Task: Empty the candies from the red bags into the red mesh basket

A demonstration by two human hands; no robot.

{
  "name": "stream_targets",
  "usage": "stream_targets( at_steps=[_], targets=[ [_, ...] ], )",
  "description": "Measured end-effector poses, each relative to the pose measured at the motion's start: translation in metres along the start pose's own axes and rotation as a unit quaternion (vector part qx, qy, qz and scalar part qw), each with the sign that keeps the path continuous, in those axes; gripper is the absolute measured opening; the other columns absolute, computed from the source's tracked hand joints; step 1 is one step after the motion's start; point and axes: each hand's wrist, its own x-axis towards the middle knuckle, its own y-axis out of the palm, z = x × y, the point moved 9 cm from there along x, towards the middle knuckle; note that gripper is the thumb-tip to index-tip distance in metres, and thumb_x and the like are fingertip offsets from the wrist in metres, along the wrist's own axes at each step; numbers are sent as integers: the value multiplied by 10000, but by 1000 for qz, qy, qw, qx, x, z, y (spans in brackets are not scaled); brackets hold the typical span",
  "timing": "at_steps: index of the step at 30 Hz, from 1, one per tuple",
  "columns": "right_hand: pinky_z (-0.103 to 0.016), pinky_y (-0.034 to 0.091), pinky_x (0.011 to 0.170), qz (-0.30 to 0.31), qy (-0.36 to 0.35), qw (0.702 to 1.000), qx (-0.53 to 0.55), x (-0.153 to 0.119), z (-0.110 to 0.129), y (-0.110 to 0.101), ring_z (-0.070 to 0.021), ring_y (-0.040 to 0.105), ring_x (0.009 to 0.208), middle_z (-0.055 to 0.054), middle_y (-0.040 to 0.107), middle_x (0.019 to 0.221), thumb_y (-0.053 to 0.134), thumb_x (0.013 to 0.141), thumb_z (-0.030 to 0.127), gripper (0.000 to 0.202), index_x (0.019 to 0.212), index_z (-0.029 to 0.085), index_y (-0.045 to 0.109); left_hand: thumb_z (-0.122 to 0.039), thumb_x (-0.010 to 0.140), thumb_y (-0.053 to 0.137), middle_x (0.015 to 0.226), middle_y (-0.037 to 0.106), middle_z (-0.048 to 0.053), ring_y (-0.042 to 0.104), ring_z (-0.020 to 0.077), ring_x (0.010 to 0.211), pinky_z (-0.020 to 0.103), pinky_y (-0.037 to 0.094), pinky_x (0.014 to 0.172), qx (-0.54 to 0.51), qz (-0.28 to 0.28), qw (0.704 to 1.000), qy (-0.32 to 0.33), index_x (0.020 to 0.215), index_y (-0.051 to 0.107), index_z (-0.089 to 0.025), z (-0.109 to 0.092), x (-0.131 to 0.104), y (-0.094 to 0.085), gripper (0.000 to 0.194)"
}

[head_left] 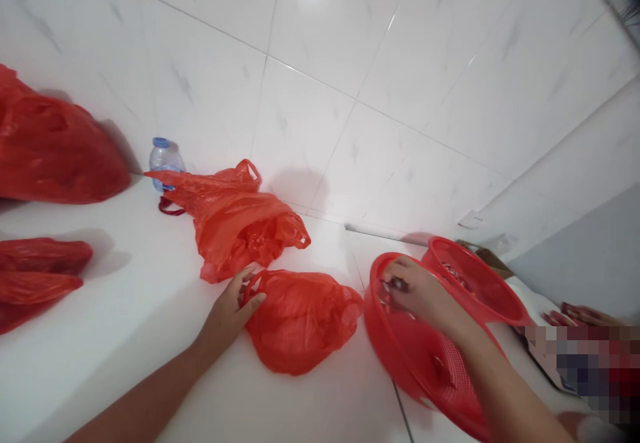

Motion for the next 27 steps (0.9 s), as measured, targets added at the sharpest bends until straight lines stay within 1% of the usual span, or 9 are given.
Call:
stream_targets(
  at_steps=[4,6,10,13,16,18,20,24,27],
  targets=[
    [-210,390,522,69,-141,985,-72,19,80,49,-86,521,610,-13,539,915,503,788,123,142,773,219,606,-518,813,526,1379,471,102,516,275,1186,458,435,977,4,11,1000,-7,1369,355,-270,3,1,2,632],
    [-203,367,527,89,-190,971,-110,26,102,82,-76,495,600,-4,530,922,530,784,107,146,806,224,615,-524,811,529,1394,458,97,510,273,1197,455,429,985,5,15,1000,-10,1372,343,-276,5,2,3,641],
    [-217,407,592,115,-248,953,-132,32,118,126,-80,507,613,-9,540,1004,609,799,217,158,951,247,635,-538,802,532,1373,476,107,518,281,1190,464,431,980,12,14,1000,-12,1367,345,-263,9,5,2,655],
    [-250,444,655,94,-230,962,-115,28,111,109,-116,568,702,-30,541,1161,660,771,300,432,1188,300,549,-537,800,530,1365,488,110,507,292,1207,470,425,988,18,15,1000,0,1365,349,-250,7,6,3,659],
    [-243,450,668,9,-132,989,-62,22,76,50,-121,596,740,-4,619,1054,555,849,306,285,1133,291,574,-529,807,522,1394,466,96,474,292,1244,476,382,1030,30,14,999,13,1366,357,-254,4,6,3,644],
    [-245,441,644,-37,-46,996,-66,14,35,12,-123,593,708,6,652,899,490,880,315,189,1015,259,609,-524,815,513,1420,438,85,442,287,1272,475,351,1056,33,13,999,17,1366,356,-259,2,6,3,632],
    [-257,423,612,-32,38,990,-131,2,-12,-11,-138,585,685,6,652,789,458,888,321,190,916,239,628,-527,817,511,1428,428,78,426,286,1285,475,337,1066,32,13,999,14,1361,360,-263,2,6,4,623],
    [-297,444,640,89,245,927,-268,-39,-117,-12,-179,599,726,-44,663,810,621,802,270,94,835,185,647,-546,817,504,1412,442,71,444,293,1265,496,349,1053,34,13,999,4,1348,371,-270,2,6,4,613],
    [-312,499,660,128,309,901,-276,-66,-160,3,-169,614,742,-61,649,867,661,803,284,183,896,128,639,-553,819,498,1373,482,65,470,287,1241,490,364,1044,43,13,999,0,1328,390,-277,2,6,3,589]
  ],
)
